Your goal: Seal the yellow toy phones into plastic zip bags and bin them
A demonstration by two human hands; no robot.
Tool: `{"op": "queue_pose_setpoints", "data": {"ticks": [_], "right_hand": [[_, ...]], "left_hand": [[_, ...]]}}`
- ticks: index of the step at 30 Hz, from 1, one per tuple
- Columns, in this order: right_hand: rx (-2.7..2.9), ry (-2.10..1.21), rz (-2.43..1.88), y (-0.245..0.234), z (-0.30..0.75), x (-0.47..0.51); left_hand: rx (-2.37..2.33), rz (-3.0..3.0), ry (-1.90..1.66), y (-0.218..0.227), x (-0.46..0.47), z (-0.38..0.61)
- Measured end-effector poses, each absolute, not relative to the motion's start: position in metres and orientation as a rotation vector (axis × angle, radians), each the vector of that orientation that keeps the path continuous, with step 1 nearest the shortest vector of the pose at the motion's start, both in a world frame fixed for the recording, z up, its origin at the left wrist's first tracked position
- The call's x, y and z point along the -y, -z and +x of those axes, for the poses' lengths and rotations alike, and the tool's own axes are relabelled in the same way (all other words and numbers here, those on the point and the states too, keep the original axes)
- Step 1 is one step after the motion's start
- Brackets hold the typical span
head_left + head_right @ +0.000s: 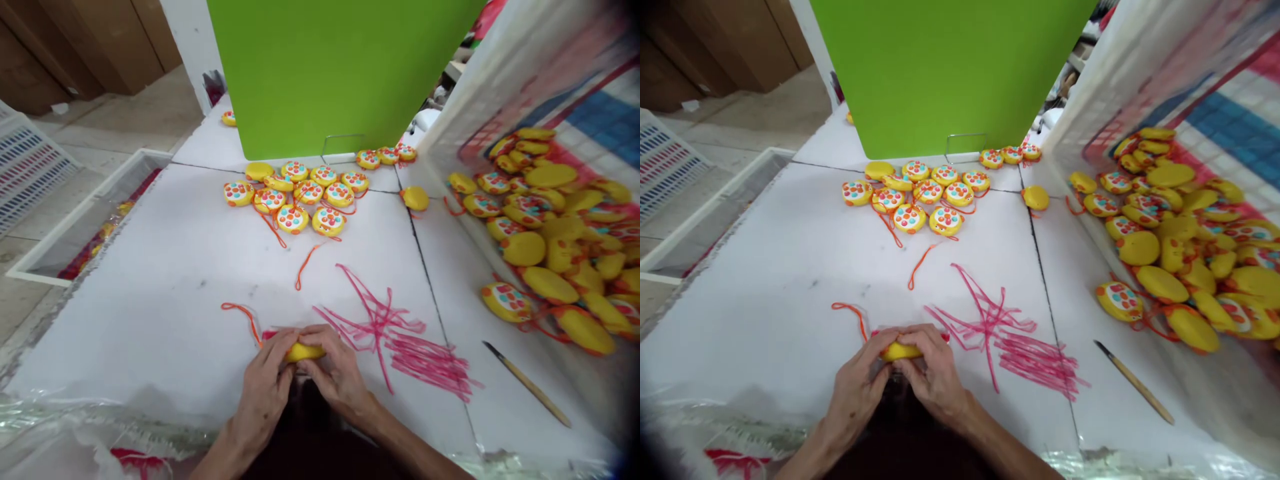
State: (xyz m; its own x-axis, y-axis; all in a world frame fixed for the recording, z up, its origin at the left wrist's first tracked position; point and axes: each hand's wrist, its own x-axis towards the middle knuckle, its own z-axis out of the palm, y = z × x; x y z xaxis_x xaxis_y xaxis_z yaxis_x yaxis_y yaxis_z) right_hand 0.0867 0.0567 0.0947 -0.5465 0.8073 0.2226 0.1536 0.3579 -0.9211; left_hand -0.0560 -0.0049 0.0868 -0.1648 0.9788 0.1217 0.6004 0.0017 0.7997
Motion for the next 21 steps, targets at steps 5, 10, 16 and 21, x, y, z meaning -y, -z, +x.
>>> {"op": "queue_pose_setpoints", "data": {"ticks": [5,10,16,21], "right_hand": [[2.004,-1.216,-0.861,-0.099,0.083,-0.067],[1.809,-1.597,-1.056,-0.093,0.094,-0.089],[1.099,-2.034,-1.083,-0.093,0.106,-0.090],[0.841,-2.079,-1.139,-0.099,0.111,-0.085]], "left_hand": [[-1.840,1.583,-0.970,-0.094,-0.003,-0.062],[-2.101,1.638,-1.076,-0.086,0.005,-0.064],[-1.916,2.240,-0.784,-0.058,0.018,-0.039],[-1.878,2.282,-0.614,-0.056,0.013,-0.037]]}}
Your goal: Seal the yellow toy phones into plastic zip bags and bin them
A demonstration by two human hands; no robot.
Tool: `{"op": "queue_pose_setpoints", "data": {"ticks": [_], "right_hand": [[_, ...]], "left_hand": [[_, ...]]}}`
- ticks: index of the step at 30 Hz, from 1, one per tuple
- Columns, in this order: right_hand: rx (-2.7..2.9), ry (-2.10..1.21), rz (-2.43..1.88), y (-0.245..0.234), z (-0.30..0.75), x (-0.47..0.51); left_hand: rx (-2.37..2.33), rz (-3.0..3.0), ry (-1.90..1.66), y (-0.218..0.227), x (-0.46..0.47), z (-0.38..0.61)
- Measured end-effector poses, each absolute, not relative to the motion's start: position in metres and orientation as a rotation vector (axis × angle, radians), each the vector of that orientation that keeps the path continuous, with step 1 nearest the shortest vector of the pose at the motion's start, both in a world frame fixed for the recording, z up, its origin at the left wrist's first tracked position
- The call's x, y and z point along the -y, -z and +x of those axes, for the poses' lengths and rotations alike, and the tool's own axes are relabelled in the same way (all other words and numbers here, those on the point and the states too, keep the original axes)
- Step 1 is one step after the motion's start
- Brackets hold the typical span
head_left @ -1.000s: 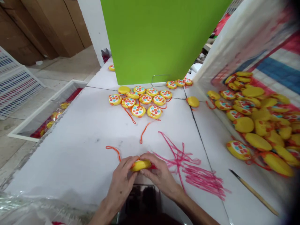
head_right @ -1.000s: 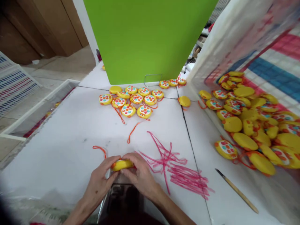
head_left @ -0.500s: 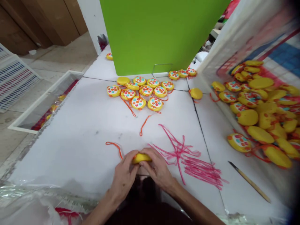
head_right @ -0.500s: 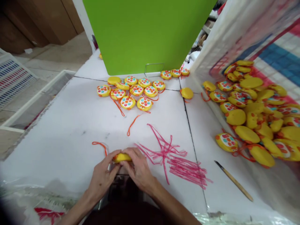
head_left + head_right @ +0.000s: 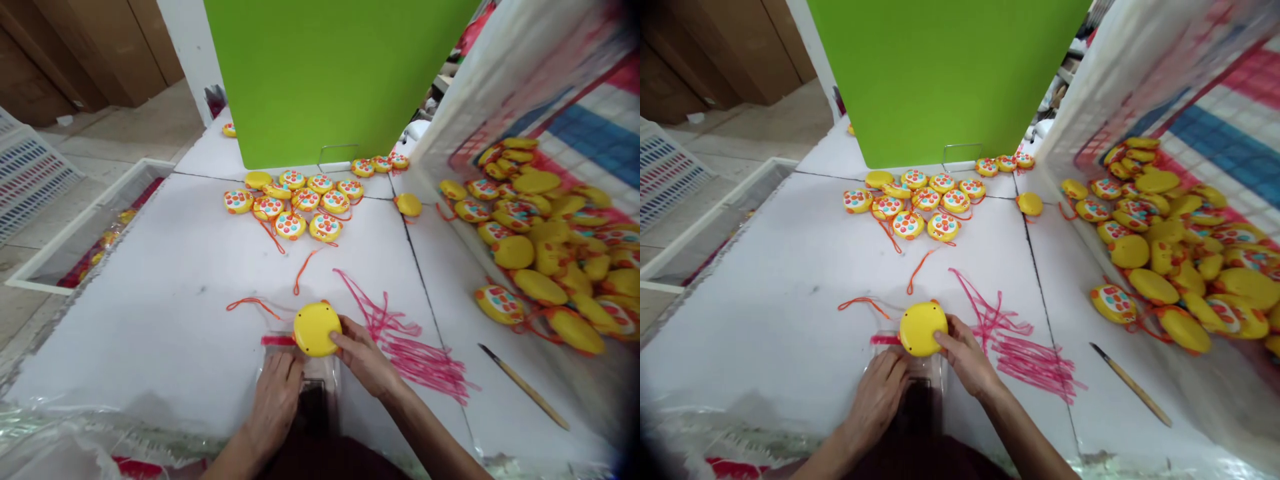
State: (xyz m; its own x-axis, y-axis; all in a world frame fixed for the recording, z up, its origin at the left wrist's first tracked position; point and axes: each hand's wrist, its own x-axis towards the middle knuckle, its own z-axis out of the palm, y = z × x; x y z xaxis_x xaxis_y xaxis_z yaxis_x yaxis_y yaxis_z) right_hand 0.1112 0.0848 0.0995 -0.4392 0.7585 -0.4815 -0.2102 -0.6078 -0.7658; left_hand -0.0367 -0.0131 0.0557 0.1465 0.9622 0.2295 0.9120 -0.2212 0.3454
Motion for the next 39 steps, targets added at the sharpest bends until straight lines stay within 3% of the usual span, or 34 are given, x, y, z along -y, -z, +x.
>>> {"op": "queue_pose_setpoints", "data": {"ticks": [12,17,22,26,33,39], "right_hand": [[1.177,-2.050,-1.302,-0.107,0.160,-0.060],[1.472,-2.146,-1.133,-0.121,0.172,-0.054],[1.309,-2.270,-1.027,-0.131,0.168,-0.051],[1.288,-2.044,-1.041,-0.125,0.144,-0.049],[2.158,-1.386,-1.042,-0.117,0.125,-0.044],[2.316,-1.200,-1.072,-0.109,0.129,-0.046]], "left_hand": [[-1.903,2.101,-0.586,-0.070,0.012,-0.036],[-1.850,2.117,-0.686,-0.065,0.017,-0.043],[-1.800,2.189,-0.664,-0.060,0.018,-0.043],[-1.794,2.288,-0.643,-0.059,0.022,-0.041],[-1.739,2.335,-0.838,-0.078,0.036,-0.037],[-2.045,1.607,-1.127,-0.100,0.033,-0.066]]}}
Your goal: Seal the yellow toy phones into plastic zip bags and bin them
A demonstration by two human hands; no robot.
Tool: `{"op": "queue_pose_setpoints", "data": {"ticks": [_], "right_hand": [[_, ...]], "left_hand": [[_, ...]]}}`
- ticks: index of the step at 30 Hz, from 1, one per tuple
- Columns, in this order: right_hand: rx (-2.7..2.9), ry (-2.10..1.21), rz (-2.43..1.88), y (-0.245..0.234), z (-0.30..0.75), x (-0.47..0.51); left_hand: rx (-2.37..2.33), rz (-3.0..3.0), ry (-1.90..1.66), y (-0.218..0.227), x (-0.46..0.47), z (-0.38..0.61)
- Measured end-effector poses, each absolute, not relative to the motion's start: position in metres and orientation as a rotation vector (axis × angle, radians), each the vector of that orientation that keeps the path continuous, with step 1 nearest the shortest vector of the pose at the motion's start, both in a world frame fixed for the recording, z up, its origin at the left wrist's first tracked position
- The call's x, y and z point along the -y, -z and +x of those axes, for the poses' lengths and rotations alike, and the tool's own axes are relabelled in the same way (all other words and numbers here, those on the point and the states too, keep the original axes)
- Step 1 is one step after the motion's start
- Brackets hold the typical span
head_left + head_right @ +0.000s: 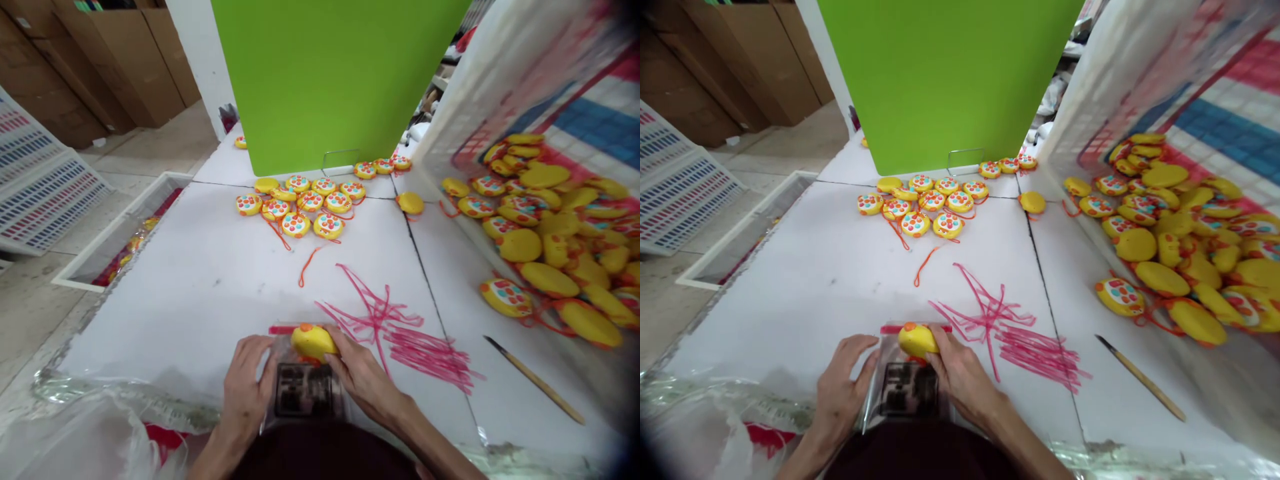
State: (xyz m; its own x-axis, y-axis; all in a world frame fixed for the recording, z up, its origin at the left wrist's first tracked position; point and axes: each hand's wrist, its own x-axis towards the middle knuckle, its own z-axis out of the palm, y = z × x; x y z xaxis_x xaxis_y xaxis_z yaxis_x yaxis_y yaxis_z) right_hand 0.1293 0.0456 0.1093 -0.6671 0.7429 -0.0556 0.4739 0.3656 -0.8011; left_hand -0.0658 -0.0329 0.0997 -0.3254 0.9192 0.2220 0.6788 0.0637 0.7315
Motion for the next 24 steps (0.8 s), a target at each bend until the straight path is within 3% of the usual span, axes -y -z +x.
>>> {"op": "queue_pose_setpoints", "data": {"ticks": [5,12,16,24], "right_hand": [[2.381,-1.130,-1.062,-0.109,0.129,-0.051],[2.677,-0.978,-0.895,-0.123,0.127,-0.064],[2.936,-0.658,-0.883,-0.122,0.121,-0.066],[2.691,-0.496,-1.023,-0.118,0.088,-0.056]], "left_hand": [[-1.730,1.038,-0.998,-0.096,0.014,-0.071],[-1.585,0.986,-1.074,-0.094,0.002,-0.058],[-1.538,0.900,-1.112,-0.097,0.001,-0.054],[-1.500,0.996,-1.069,-0.097,0.005,-0.057]]}}
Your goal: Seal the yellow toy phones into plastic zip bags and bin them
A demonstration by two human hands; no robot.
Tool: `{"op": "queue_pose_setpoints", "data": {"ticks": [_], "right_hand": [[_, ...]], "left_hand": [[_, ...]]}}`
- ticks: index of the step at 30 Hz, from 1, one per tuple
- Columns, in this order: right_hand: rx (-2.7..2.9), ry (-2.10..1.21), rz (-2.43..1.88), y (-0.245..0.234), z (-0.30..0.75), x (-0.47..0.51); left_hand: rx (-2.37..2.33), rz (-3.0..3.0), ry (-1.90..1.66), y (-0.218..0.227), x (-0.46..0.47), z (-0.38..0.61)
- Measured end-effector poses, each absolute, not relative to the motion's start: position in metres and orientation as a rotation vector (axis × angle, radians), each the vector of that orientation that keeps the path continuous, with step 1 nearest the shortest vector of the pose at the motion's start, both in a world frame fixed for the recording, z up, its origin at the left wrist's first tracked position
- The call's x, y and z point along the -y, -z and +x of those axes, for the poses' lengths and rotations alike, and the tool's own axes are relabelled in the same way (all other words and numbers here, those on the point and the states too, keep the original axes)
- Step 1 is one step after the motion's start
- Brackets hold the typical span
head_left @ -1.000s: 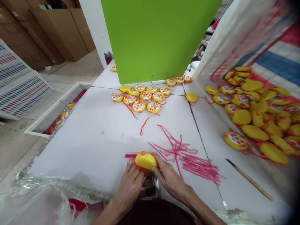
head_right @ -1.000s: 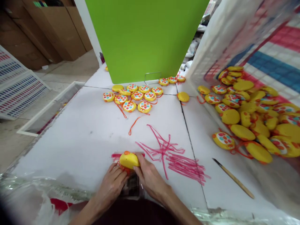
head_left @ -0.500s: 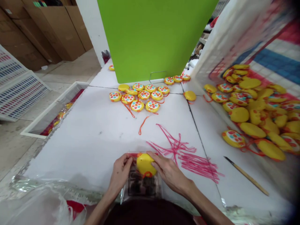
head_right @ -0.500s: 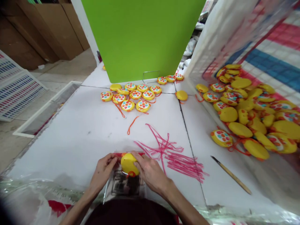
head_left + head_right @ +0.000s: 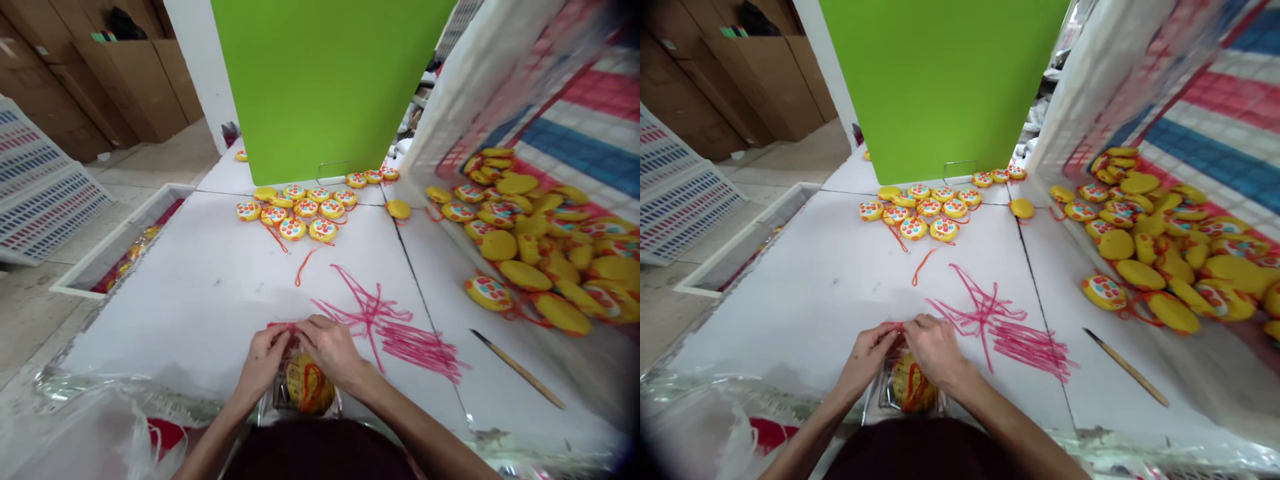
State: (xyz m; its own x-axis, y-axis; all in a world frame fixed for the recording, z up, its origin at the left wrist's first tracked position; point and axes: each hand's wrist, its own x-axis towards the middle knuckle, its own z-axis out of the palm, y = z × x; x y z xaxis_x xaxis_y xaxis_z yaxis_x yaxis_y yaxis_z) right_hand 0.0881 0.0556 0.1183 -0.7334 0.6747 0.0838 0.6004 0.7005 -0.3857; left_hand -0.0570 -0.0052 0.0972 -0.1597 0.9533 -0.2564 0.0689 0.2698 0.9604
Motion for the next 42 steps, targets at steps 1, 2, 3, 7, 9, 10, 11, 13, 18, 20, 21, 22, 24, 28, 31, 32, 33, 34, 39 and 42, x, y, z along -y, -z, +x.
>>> {"op": "queue_pose_setpoints", "data": {"ticks": [1,2,3,7,9,10,11,13,18,20,21,22,24,28,31,32,33,34,39,42], "right_hand": [[2.697,-0.492,-1.026,-0.119,0.084,-0.054],[2.706,-0.488,-1.027,-0.119,0.080,-0.053],[2.714,-0.484,-1.029,-0.120,0.077,-0.052],[2.709,-0.472,-1.039,-0.119,0.069,-0.051],[2.676,-0.482,-1.064,-0.118,0.067,-0.054],[2.647,-0.490,-1.091,-0.117,0.068,-0.056],[2.610,-0.499,-1.132,-0.117,0.071,-0.060],[2.514,-0.514,-1.244,-0.115,0.086,-0.072],[2.242,-0.476,-1.647,-0.103,0.177,-0.104],[2.153,-0.438,-1.816,-0.095,0.219,-0.111],[2.118,-0.413,-1.897,-0.091,0.237,-0.112],[2.094,-0.391,-1.963,-0.089,0.252,-0.111],[2.094,-0.379,-2.049,-0.088,0.274,-0.107],[2.238,-0.544,-2.025,-0.110,0.292,-0.096],[2.313,-1.126,-1.756,-0.131,0.289,-0.087],[2.298,-1.319,-1.647,-0.135,0.284,-0.085],[2.267,-1.426,-1.562,-0.136,0.275,-0.082],[2.234,-1.444,-1.509,-0.134,0.264,-0.080],[2.052,-1.302,-1.370,-0.106,0.181,-0.077],[2.051,-1.349,-1.324,-0.098,0.145,-0.081]], "left_hand": [[-1.501,1.022,-1.061,-0.098,0.006,-0.057],[-1.505,1.047,-1.052,-0.099,0.006,-0.056],[-1.512,1.072,-1.041,-0.100,0.006,-0.056],[-1.606,1.195,-1.020,-0.105,0.006,-0.050],[-1.668,1.249,-1.021,-0.106,0.006,-0.047],[-1.690,1.264,-1.022,-0.107,0.006,-0.046],[-1.702,1.270,-1.023,-0.107,0.007,-0.045],[-1.702,1.261,-1.025,-0.106,0.009,-0.045],[-1.672,1.154,-1.053,-0.097,0.017,-0.055],[-1.659,1.100,-1.070,-0.092,0.019,-0.059],[-1.647,1.073,-1.077,-0.089,0.019,-0.060],[-1.631,1.044,-1.083,-0.088,0.019,-0.061],[-1.592,0.991,-1.089,-0.086,0.018,-0.061],[-1.528,0.920,-1.091,-0.086,0.016,-0.064],[-1.493,0.873,-1.085,-0.086,0.017,-0.068],[-1.486,0.859,-1.084,-0.085,0.018,-0.069],[-1.482,0.847,-1.085,-0.084,0.018,-0.070],[-1.479,0.836,-1.085,-0.083,0.018,-0.071],[-1.465,0.797,-1.084,-0.080,0.017,-0.074],[-1.453,0.785,-1.077,-0.081,0.016,-0.073]]}}
